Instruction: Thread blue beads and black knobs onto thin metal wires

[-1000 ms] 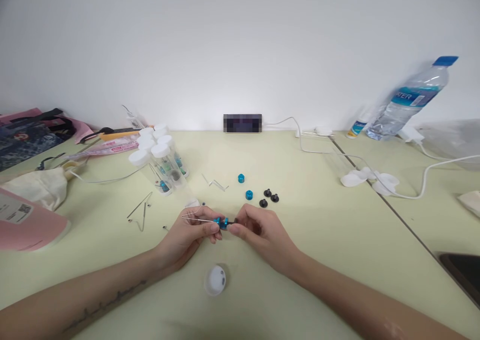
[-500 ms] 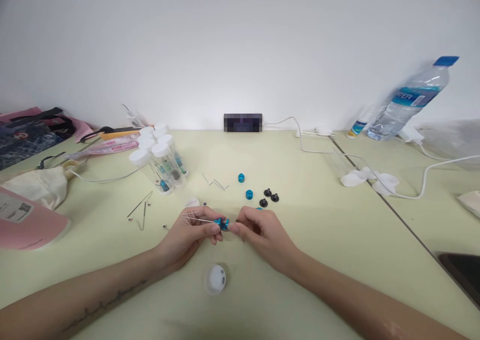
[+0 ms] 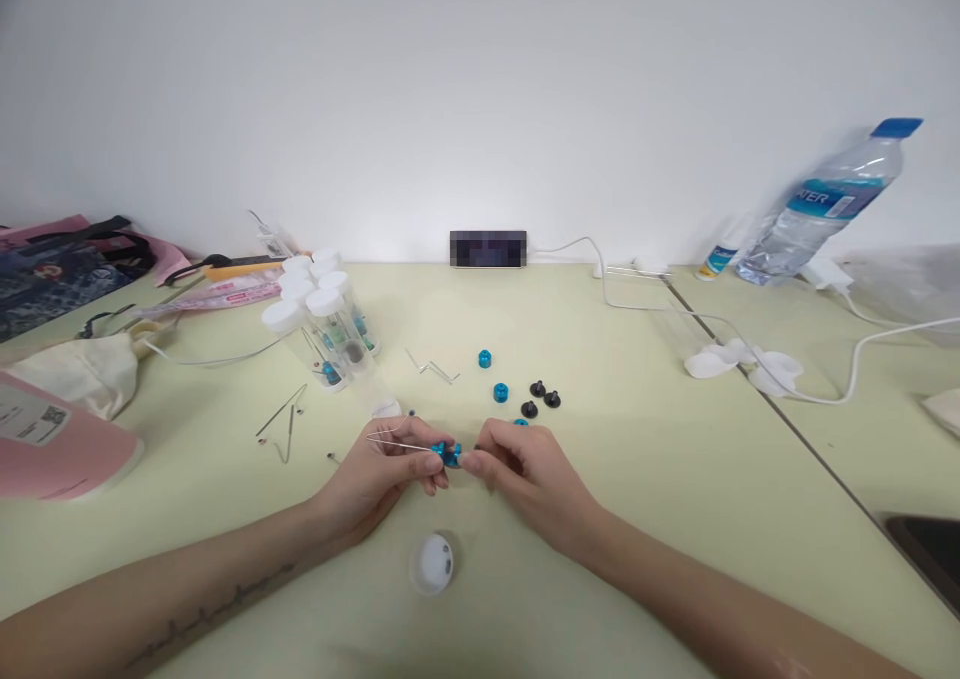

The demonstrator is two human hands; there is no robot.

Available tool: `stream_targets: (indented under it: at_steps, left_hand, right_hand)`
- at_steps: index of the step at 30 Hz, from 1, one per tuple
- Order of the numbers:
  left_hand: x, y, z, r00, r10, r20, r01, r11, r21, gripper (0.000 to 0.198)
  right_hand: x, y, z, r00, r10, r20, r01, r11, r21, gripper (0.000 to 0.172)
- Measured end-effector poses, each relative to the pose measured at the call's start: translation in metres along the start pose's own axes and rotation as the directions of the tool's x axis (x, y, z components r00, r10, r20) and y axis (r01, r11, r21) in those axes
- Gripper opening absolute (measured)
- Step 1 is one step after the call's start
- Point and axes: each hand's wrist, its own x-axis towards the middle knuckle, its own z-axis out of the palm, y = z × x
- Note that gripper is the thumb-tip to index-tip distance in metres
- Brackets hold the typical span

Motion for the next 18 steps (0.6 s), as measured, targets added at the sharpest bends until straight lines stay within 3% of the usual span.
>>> stream_targets:
  at_steps: [4, 9, 14, 18]
  left_hand:
    - [0.0005, -0.0002, -0.0007, 1.0, 0.006, -0.008, -0.006, 1.0, -0.012, 0.015]
    - [0.0005, 0.0002, -0.0006, 1.0, 0.003, 0.019, -0.003, 1.0, -0.002, 0.015]
    - [0.0002, 0.0008, 0.0002, 1.0, 0.01, 0.006, -0.01, 1.0, -0.002, 0.015]
    - [0.0001, 0.0016, 0.0002, 1.0, 0.005, 0.019, -0.005, 1.0, 0.002, 0.015]
  right_hand:
    - [0.001, -0.0003, 0.001, 0.998, -0.007, -0.069, 0.006, 1.0, -0.025, 0.021]
    - [0.0007, 0.0012, 0.0011, 0.999, -0.025, -0.048, 0.025, 1.0, -0.011, 0.029]
    - [-0.0016, 0.0025, 0.0018, 0.995, -0.063, -0.074, 0.057, 0.995, -0.079, 0.01]
    - [-0.0021, 0.0024, 0.0016, 0.992, -0.087, -0.094, 0.078, 0.992, -0.095, 0.012]
